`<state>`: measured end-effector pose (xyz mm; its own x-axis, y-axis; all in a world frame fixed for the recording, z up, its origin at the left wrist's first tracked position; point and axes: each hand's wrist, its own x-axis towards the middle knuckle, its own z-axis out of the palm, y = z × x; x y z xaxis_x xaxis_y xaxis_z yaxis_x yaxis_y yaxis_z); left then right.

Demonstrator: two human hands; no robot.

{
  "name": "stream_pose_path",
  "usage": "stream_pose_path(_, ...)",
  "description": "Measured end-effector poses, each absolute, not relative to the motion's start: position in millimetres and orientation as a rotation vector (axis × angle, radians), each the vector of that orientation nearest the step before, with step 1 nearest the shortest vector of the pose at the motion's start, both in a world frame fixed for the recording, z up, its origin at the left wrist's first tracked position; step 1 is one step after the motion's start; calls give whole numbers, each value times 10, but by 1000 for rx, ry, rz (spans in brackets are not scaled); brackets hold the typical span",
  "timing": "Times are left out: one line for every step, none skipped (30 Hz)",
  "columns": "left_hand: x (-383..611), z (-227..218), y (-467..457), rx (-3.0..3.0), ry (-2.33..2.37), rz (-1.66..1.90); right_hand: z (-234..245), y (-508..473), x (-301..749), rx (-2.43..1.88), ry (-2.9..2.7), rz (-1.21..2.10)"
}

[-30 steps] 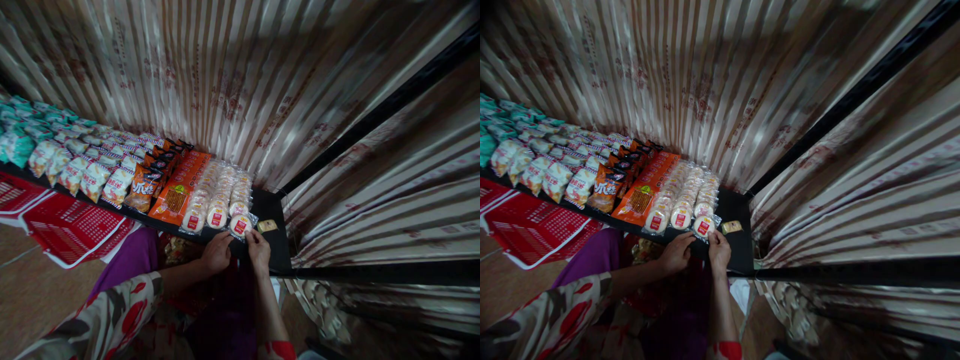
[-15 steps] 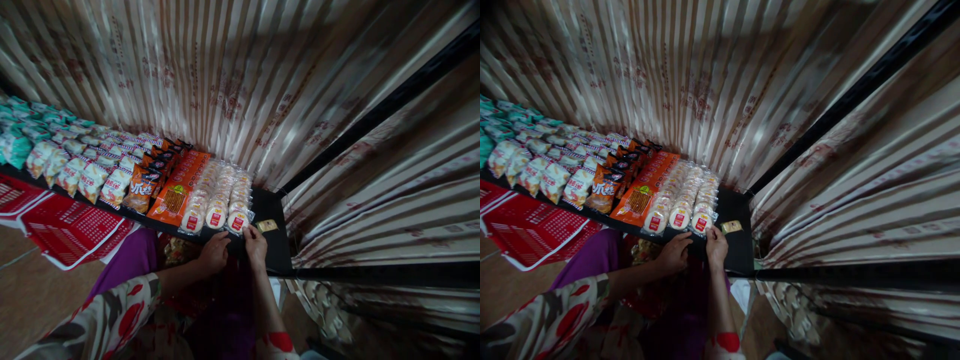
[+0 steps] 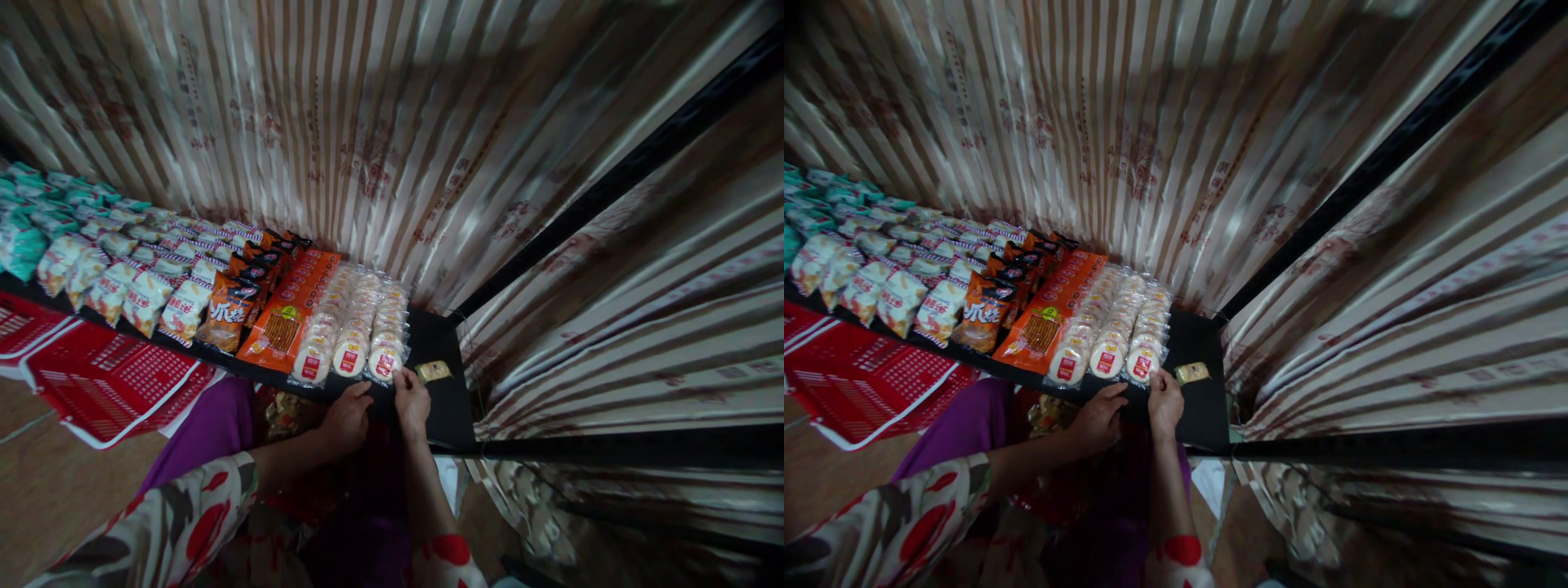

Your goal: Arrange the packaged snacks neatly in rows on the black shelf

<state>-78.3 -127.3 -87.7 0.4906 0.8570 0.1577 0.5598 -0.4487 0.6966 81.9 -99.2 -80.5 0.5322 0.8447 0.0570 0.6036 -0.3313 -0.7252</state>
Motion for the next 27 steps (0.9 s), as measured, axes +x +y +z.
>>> stream_pose_path(-779,-864,-1273,2178,1162,668,-803,-988,821,-2050,-1169,450)
stream_pose_path(-774,-848,-1271,2190,1160,657,-801,-983,823,-2046,-1171,463)
stream_pose_path(-769,-828,-1265,2201,1158,643,-799,-977,824,-2051,-1176,468)
stream_pose_path(-762,-805,-1258,2209,1157,628,-799,-971,824,-2063,-1181,465)
stream_pose_path(-755,-780,-1249,2214,1156,613,-801,-965,823,-2077,-1187,457)
stream_pose_path(-747,-755,-1239,2218,1155,598,-805,-958,822,-2090,-1190,446)
stream_pose_path(-738,-729,-1229,2224,1153,581,-811,-952,821,-2098,-1190,436)
stream_pose_path(-728,-705,-1219,2232,1152,564,-819,-945,820,-2100,-1189,433)
stream_pose_path(-718,-685,-1210,2239,1154,550,-828,-939,820,-2097,-1187,432)
stream_pose_path(-707,-667,-1201,2249,1153,539,-837,-932,819,-2091,-1187,433)
stream_pose_path(-695,-654,-1193,2261,1150,534,-844,-925,819,-2082,-1188,433)
stream_pose_path(-684,-646,-1184,2275,1146,534,-850,-919,818,-2070,-1189,435)
stream_pose_path(-672,-641,-1174,2289,1141,536,-853,-913,817,-2058,-1188,437)
stream_pose_path(-659,-640,-1164,2303,1136,536,-854,-909,814,-2046,-1187,438)
stream_pose_path(-647,-642,-1154,2318,1132,530,-852,-906,809,-2041,-1182,439)
stream_pose_path(-635,-647,-1143,2330,1131,517,-848,-906,803,-2042,-1175,441)
stream_pose_path(-623,-655,-1132,2340,1133,499,-843,-907,795,-2053,-1167,440)
stream_pose_path(-612,-664,-1122,2349,1138,476,-838,-909,787,-2068,-1159,437)
stream_pose_path(-603,-674,-1114,2356,1142,455,-833,-912,778,-2083,-1156,433)
stream_pose_path(-595,-683,-1106,2363,1144,436,-829,-915,770,-2092,-1153,426)
stream_pose_path(-589,-692,-1100,2368,1142,421,-826,-916,764,-2095,-1152,416)
stream_pose_path(-584,-701,-1095,2375,1137,409,-824,-916,760,-2094,-1154,403)
stream_pose_path(-581,-707,-1090,2380,1133,400,-822,-913,758,-2092,-1157,391)
stream_pose_path(-578,-713,-1086,2386,1130,391,-821,-909,758,-2092,-1161,382)
stream_pose_path(-576,-719,-1082,2392,1129,383,-821,-903,760,-2097,-1166,379)
stream_pose_path(-574,-725,-1079,2400,1130,377,-821,-898,763,-2104,-1170,381)
stream_pose_path(-571,-734,-1076,2409,1134,375,-822,-893,765,-2111,-1173,387)
